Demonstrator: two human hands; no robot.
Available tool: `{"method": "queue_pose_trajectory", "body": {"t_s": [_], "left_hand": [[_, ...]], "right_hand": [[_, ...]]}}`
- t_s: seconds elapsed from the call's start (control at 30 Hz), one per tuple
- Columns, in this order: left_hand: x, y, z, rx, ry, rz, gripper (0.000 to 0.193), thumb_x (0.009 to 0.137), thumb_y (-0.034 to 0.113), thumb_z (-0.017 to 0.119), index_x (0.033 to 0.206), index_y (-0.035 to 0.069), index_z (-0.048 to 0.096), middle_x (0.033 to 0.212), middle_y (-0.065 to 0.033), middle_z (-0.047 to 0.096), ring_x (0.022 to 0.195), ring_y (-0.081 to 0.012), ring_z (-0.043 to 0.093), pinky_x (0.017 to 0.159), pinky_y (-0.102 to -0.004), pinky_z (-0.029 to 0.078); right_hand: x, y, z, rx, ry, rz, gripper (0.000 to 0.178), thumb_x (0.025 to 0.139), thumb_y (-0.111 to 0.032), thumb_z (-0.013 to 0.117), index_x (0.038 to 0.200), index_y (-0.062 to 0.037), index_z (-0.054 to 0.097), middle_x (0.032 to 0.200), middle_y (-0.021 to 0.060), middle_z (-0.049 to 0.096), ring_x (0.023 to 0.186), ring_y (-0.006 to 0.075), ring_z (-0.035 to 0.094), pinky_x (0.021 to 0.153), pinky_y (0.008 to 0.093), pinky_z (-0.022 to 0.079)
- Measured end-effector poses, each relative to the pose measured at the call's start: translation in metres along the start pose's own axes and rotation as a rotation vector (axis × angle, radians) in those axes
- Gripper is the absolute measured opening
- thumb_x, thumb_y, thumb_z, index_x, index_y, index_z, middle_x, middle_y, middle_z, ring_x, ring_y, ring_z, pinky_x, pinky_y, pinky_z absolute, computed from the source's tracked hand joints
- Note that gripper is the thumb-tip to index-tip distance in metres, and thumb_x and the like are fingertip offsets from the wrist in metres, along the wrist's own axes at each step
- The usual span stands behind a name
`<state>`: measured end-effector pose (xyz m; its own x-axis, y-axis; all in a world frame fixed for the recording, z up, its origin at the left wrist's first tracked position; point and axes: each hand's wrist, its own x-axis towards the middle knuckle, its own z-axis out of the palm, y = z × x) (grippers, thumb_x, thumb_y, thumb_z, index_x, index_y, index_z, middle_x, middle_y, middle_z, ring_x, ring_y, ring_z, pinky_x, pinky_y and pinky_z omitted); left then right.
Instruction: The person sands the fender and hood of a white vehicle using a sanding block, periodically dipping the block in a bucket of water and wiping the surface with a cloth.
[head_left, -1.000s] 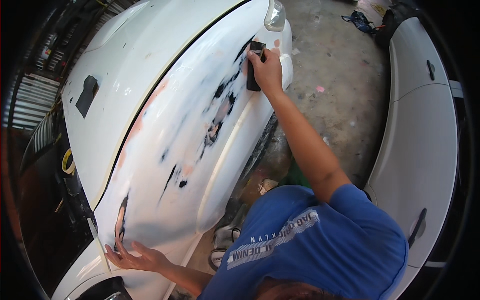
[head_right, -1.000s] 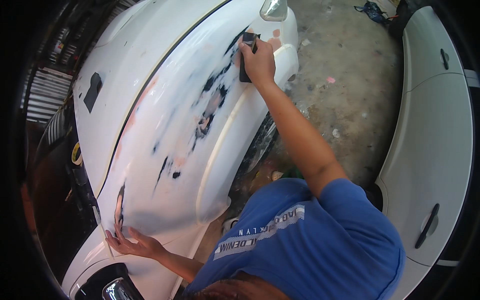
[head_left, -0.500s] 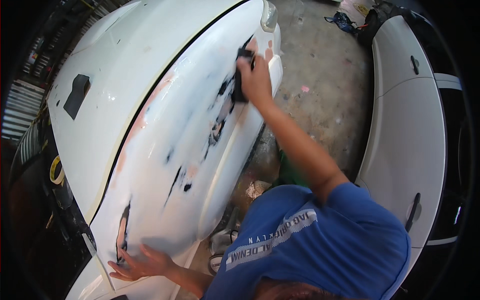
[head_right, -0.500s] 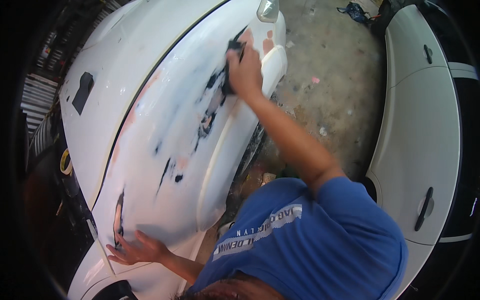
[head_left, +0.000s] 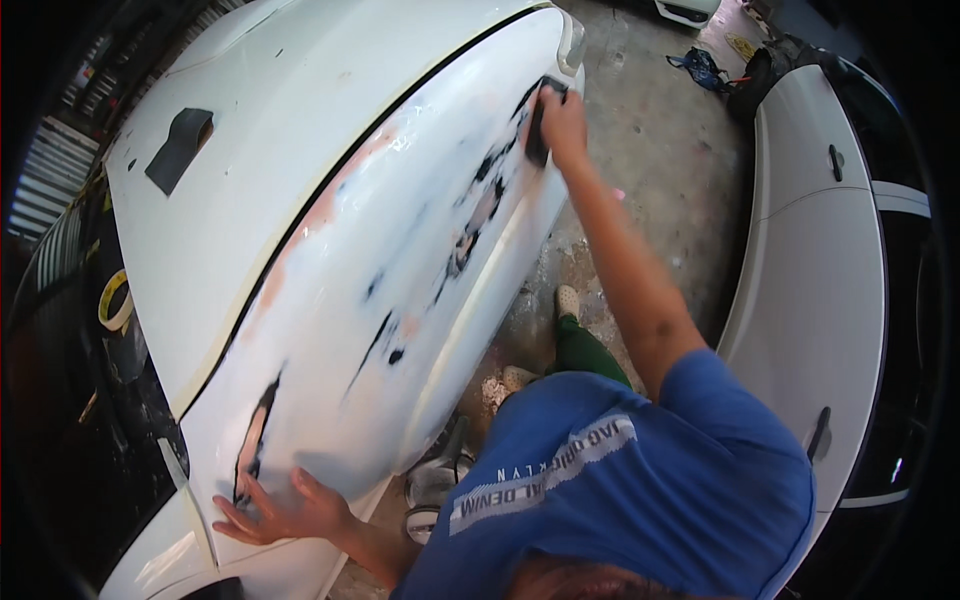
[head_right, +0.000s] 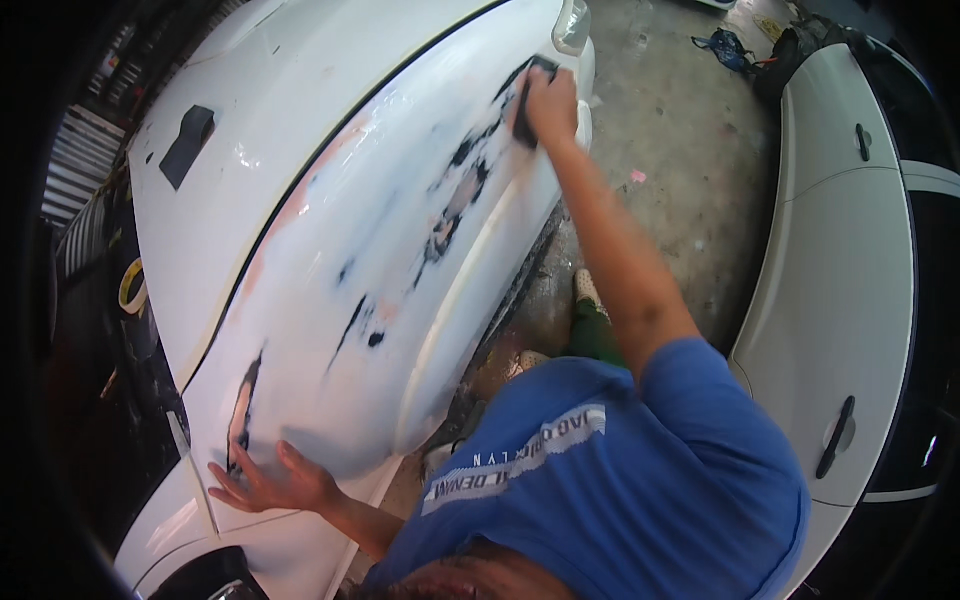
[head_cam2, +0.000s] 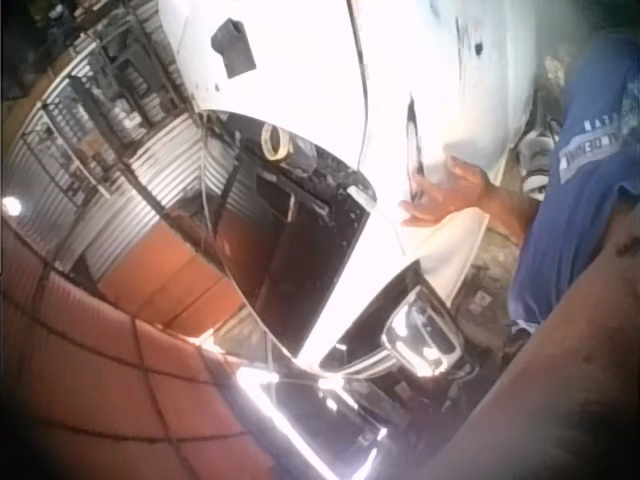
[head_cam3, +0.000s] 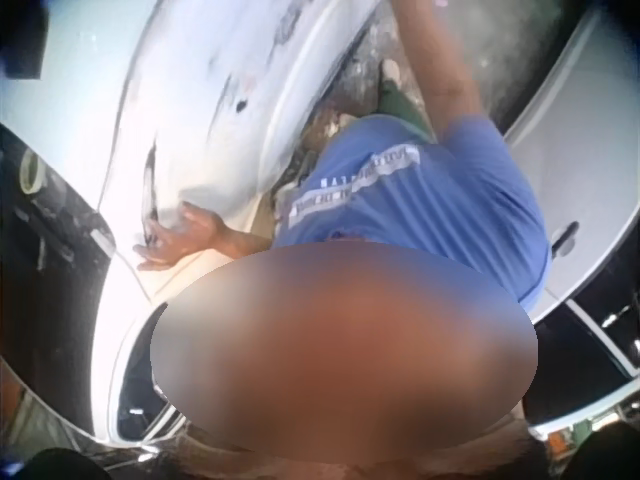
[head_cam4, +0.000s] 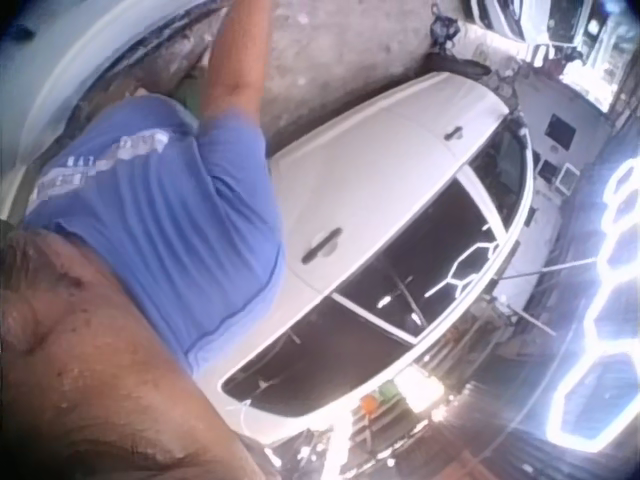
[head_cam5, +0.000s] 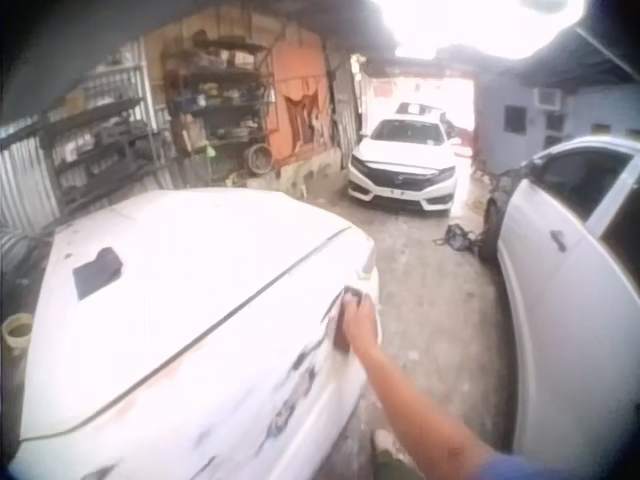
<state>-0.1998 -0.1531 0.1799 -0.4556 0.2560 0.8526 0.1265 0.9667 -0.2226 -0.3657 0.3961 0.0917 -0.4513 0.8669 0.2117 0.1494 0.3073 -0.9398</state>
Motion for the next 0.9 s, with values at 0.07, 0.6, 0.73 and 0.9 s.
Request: {"method": "queue_pose_trajectory", "body": {"t_s": [0.07, 0.6, 0.73, 0.9], "left_hand": [[0.0, 0.003, 0.003, -0.024, 0.034, -0.027, 0.054, 0.103, 0.053, 0.053, 0.142, 0.015, 0.053, 0.158, -0.0203, 0.037, 0.15, -0.0491, 0.021, 0.116, -0.064, 0.023], [0.002, 0.0, -0.005, -0.019, 0.052, 0.001, 0.056, 0.103, 0.053, 0.053, 0.139, 0.011, 0.057, 0.155, -0.02, 0.042, 0.149, -0.0459, 0.025, 0.117, -0.0622, 0.024], [0.003, 0.01, 0.002, -0.141, 0.072, -0.026, 0.06, 0.103, 0.056, 0.05, 0.138, 0.008, 0.058, 0.154, -0.0207, 0.042, 0.15, -0.0441, 0.025, 0.118, -0.0616, 0.024], [-0.026, 0.046, -0.014, -0.703, 0.143, -0.153, 0.052, 0.104, 0.043, 0.051, 0.136, 0.003, 0.053, 0.146, -0.0252, 0.046, 0.141, -0.0452, 0.039, 0.114, -0.061, 0.032]], "right_hand": [[0.011, 0.004, 0.0, 0.101, -0.035, -0.009, 0.047, 0.097, -0.034, 0.059, 0.112, 0.0105, 0.061, 0.119, 0.038, 0.061, 0.118, 0.051, 0.057, 0.101, 0.0495, 0.044], [-0.036, 0.002, 0.013, -0.082, 0.013, -0.271, 0.047, 0.098, -0.031, 0.058, 0.121, 0.0099, 0.056, 0.122, 0.0325, 0.059, 0.115, 0.0487, 0.056, 0.103, 0.0492, 0.042], [0.044, 0.04, -0.024, 0.317, -0.078, 0.137, 0.043, 0.099, -0.032, 0.058, 0.122, 0.0035, 0.057, 0.113, 0.0214, 0.065, 0.103, 0.0318, 0.064, 0.087, 0.0411, 0.051], [-0.108, -0.074, -0.072, 0.928, -0.597, 0.193, 0.039, 0.105, -0.031, 0.052, 0.131, -0.0026, 0.055, 0.117, 0.022, 0.068, 0.094, 0.0275, 0.071, 0.082, 0.0396, 0.058]]}}
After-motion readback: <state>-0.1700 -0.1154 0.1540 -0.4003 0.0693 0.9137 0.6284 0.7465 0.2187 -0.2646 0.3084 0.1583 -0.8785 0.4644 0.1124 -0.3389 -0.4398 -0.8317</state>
